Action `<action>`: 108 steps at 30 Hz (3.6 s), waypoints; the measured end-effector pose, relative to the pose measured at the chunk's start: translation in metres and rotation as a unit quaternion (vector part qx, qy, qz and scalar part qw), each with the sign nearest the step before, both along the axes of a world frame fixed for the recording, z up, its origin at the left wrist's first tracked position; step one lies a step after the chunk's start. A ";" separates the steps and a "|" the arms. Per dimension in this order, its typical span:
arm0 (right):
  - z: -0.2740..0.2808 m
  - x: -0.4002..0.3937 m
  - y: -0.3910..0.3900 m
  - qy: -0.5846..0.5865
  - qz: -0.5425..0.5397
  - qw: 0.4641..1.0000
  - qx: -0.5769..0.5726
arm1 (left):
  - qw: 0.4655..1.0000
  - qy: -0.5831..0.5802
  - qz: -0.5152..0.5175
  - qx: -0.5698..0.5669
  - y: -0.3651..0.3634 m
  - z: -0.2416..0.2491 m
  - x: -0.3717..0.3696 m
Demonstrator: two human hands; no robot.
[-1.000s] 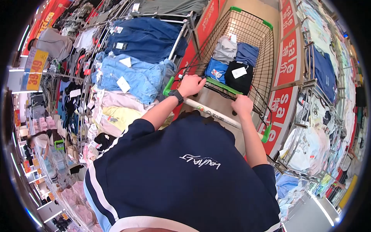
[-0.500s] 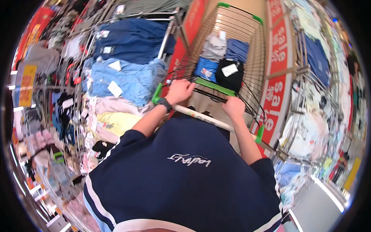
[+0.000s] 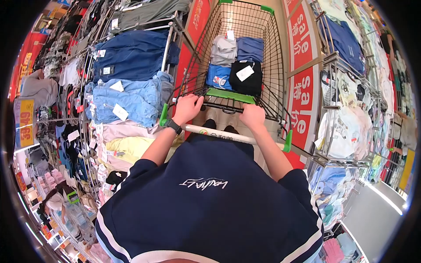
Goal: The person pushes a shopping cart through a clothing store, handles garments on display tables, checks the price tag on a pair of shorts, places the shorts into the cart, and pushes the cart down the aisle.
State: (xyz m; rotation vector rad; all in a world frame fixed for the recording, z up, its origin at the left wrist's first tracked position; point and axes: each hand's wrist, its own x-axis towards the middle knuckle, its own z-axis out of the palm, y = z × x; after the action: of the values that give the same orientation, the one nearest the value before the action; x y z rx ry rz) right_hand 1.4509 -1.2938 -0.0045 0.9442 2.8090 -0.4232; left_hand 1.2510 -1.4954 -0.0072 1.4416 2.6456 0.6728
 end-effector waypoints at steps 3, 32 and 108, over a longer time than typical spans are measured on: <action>-0.004 0.006 -0.003 0.003 0.008 1.000 0.009 | 1.000 -0.007 0.007 -0.006 -0.006 0.001 0.007; 0.011 0.003 -0.022 -0.058 0.040 0.997 -0.006 | 0.932 -0.226 -0.088 0.269 -0.086 0.021 -0.018; 0.243 -0.284 -0.188 0.269 0.269 0.763 -0.523 | 0.835 -0.272 0.136 0.460 -0.335 0.240 -0.091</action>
State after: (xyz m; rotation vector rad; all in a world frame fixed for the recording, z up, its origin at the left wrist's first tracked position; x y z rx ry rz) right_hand 1.1670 -1.4814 0.2388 -0.2767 2.3286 -2.0682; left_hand 1.1598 -1.8302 0.2329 0.7053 2.0935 2.2022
